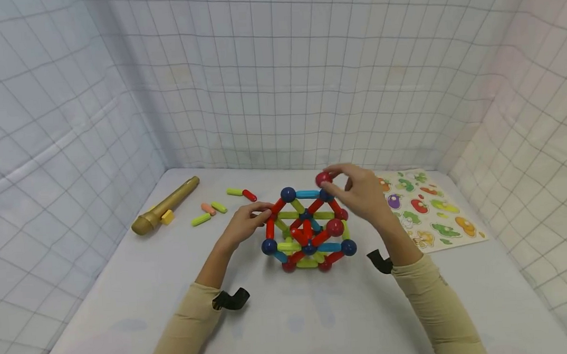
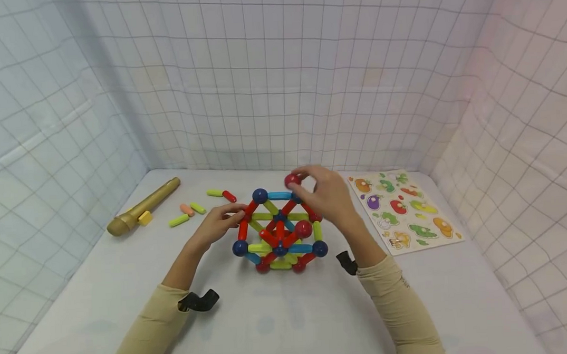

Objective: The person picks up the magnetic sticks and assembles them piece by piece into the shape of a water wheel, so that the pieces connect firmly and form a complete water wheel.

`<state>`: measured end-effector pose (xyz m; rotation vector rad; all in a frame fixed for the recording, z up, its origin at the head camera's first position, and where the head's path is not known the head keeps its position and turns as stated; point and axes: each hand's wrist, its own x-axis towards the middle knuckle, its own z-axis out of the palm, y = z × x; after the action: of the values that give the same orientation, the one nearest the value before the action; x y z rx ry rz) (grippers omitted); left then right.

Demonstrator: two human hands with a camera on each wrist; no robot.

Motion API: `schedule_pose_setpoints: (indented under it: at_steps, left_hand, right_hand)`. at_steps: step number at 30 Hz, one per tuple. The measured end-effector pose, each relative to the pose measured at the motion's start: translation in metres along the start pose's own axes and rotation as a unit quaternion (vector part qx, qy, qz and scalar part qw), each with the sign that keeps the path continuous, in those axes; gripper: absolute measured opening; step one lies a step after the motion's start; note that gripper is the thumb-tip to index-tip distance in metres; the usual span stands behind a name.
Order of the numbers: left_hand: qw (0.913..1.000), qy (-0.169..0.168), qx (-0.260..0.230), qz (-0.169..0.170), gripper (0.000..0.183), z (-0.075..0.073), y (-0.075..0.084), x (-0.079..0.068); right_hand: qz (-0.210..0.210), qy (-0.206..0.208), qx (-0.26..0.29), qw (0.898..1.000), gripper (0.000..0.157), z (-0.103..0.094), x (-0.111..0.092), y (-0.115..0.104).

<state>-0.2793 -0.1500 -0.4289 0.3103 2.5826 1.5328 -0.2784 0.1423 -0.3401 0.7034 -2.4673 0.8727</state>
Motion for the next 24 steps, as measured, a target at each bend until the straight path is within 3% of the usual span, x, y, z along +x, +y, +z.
schedule_pose_setpoints:
  at_steps: [3, 6, 15, 24]
  left_hand:
    - [1.0000, -0.002, -0.001, 0.003, 0.037, 0.000, 0.001, 0.000]
    - [1.0000, -0.006, -0.003, 0.002, 0.037, 0.002, 0.000, 0.001]
    - [1.0000, -0.008, 0.003, 0.004, 0.038, 0.003, -0.003, 0.002]
    - [0.9997, -0.015, 0.020, 0.007, 0.040, -0.009, 0.003, 0.001]
  right_hand:
    - [-0.098, -0.077, -0.019, 0.992, 0.030, 0.005, -0.009, -0.035]
    - [-0.133, -0.133, -0.047, 0.981, 0.028, 0.013, -0.016, -0.055]
    - [-0.113, -0.198, -0.069, 0.971, 0.028, 0.022, -0.023, -0.063]
    - [-0.104, -0.195, -0.052, 0.974, 0.029, 0.020, -0.023, -0.062]
